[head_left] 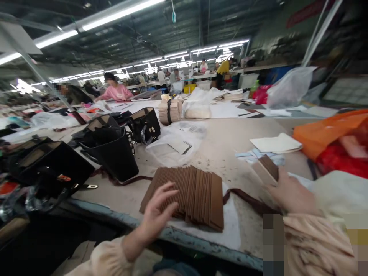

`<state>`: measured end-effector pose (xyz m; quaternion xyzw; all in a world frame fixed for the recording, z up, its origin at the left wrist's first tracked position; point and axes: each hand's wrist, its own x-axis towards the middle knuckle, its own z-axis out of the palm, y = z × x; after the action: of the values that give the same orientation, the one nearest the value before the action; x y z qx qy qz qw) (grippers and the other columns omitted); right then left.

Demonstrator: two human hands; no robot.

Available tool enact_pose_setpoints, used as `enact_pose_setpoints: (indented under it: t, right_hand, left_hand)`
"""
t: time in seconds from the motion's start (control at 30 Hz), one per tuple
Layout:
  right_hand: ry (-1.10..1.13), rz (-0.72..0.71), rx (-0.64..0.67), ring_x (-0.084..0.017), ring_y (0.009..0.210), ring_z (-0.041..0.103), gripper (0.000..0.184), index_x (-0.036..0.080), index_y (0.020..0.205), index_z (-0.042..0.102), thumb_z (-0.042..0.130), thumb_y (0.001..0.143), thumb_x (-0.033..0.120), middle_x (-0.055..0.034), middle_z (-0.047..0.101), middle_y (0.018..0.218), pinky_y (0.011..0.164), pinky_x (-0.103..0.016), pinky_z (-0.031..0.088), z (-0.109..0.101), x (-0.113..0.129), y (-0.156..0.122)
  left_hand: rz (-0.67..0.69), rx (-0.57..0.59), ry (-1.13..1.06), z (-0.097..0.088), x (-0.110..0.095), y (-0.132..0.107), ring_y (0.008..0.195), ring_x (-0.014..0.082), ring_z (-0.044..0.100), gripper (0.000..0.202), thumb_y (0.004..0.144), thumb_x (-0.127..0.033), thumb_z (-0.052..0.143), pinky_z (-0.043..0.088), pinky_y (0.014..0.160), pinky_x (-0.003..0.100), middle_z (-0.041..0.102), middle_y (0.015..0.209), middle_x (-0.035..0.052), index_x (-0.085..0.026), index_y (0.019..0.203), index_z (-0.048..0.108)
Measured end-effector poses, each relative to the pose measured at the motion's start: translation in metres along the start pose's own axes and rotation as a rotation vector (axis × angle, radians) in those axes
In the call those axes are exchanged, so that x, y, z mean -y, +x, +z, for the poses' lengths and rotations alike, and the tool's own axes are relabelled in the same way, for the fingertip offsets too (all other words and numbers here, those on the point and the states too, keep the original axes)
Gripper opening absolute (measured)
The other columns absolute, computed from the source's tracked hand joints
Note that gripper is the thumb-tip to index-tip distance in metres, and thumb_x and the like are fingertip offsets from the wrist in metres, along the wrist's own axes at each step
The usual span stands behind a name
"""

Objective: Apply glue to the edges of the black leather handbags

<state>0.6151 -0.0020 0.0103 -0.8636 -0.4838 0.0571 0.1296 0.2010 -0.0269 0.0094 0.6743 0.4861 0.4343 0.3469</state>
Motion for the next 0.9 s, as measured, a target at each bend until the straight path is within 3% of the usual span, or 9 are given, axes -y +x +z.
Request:
enact_pose_setpoints:
  t: [0.07, 0.13, 0.27, 0.37, 0.47, 0.57, 0.63, 0.73, 0.9]
  right_hand:
    - [0.043, -0.015, 0.003, -0.039, 0.102, 0.062, 0.087, 0.006, 0.147, 0.026, 0.053, 0.082, 0.057, -0.0312, 0.060, 0.114, 0.076, -0.045, 0.043, -0.021, 0.015, -0.013]
    - [0.138, -0.040, 0.015, -0.038, 0.107, 0.061, 0.093, 0.008, 0.149, 0.019, 0.054, 0.081, 0.060, -0.0257, 0.058, 0.124, 0.084, -0.043, 0.045, -0.031, 0.034, -0.027]
    - [0.187, -0.072, 0.170, -0.033, 0.110, 0.061, 0.094, 0.012, 0.152, 0.012, 0.057, 0.080, 0.052, -0.0195, 0.057, 0.129, 0.088, -0.040, 0.046, -0.014, 0.074, -0.050]
    - [0.066, 0.022, 0.307, -0.036, 0.112, 0.059, 0.089, 0.007, 0.152, 0.005, 0.050, 0.085, 0.044, -0.0255, 0.057, 0.126, 0.089, -0.045, 0.044, 0.014, 0.103, -0.067]
    - [-0.011, 0.098, 0.326, -0.039, 0.112, 0.058, 0.082, 0.006, 0.152, 0.006, 0.042, 0.089, 0.043, -0.0317, 0.046, 0.133, 0.090, -0.050, 0.042, 0.035, 0.126, -0.083]
    - [-0.006, 0.060, 0.322, -0.037, 0.117, 0.056, 0.085, 0.009, 0.153, 0.004, 0.039, 0.089, 0.053, -0.0292, 0.039, 0.140, 0.094, -0.048, 0.042, 0.042, 0.136, -0.095]
    - [-0.002, 0.025, 0.316, -0.035, 0.122, 0.052, 0.092, 0.008, 0.153, 0.000, 0.039, 0.087, 0.060, -0.0270, 0.041, 0.140, 0.097, -0.045, 0.041, 0.044, 0.135, -0.100]
    - [-0.018, 0.020, 0.314, -0.035, 0.126, 0.049, 0.094, 0.004, 0.152, 0.005, 0.038, 0.087, 0.064, -0.0275, 0.044, 0.138, 0.099, -0.045, 0.039, 0.053, 0.129, -0.103]
    - [-0.036, 0.048, 0.274, -0.037, 0.122, 0.052, 0.083, 0.008, 0.152, 0.008, 0.023, 0.092, 0.062, -0.0260, 0.047, 0.137, 0.098, -0.048, 0.038, 0.067, 0.123, -0.103]
  left_hand:
    - [-0.159, -0.219, 0.078, -0.038, 0.044, 0.006, 0.126, 0.0302, 0.047, 0.038, 0.076, -0.039, 0.067, 0.032, 0.111, 0.044, 0.054, 0.130, 0.0132, -0.019, 0.108, 0.065]
    - [-0.429, -0.183, 0.119, -0.065, 0.081, 0.015, 0.124, 0.0353, 0.047, 0.062, 0.069, -0.051, 0.066, 0.035, 0.107, 0.049, 0.054, 0.130, 0.0178, -0.013, 0.117, 0.059]
    - [-0.581, -0.095, 0.131, -0.082, 0.114, 0.027, 0.125, 0.0352, 0.048, 0.084, 0.067, -0.058, 0.062, 0.033, 0.108, 0.045, 0.048, 0.138, 0.0209, -0.006, 0.132, 0.047]
    - [-0.573, -0.066, 0.095, -0.074, 0.110, 0.033, 0.129, 0.0350, 0.044, 0.084, 0.068, -0.058, 0.065, 0.034, 0.108, 0.042, 0.046, 0.141, 0.0208, -0.008, 0.132, 0.047]
    - [-0.608, -0.052, -0.038, -0.067, 0.104, 0.040, 0.128, 0.0338, 0.047, 0.080, 0.070, -0.052, 0.069, 0.037, 0.106, 0.041, 0.051, 0.136, 0.0212, -0.008, 0.133, 0.047]
    - [-0.608, -0.003, -0.195, -0.063, 0.104, 0.046, 0.115, 0.0316, 0.059, 0.076, 0.072, -0.044, 0.071, 0.046, 0.097, 0.038, 0.063, 0.121, 0.0186, -0.008, 0.135, 0.046]
    - [-0.489, 0.049, -0.167, -0.056, 0.104, 0.047, 0.106, 0.0311, 0.063, 0.064, 0.072, -0.040, 0.069, 0.049, 0.093, 0.040, 0.068, 0.112, 0.0147, -0.011, 0.128, 0.054]
    - [-0.302, 0.073, -0.085, -0.032, 0.099, 0.044, 0.111, 0.0282, 0.060, 0.050, 0.081, -0.034, 0.055, 0.045, 0.100, 0.042, 0.066, 0.119, 0.0127, -0.012, 0.125, 0.057]
    - [-0.259, 0.115, 0.009, 0.027, 0.080, 0.039, 0.131, 0.0289, 0.044, 0.066, 0.079, -0.030, 0.058, 0.030, 0.112, 0.039, 0.049, 0.139, 0.0223, -0.002, 0.137, 0.045]
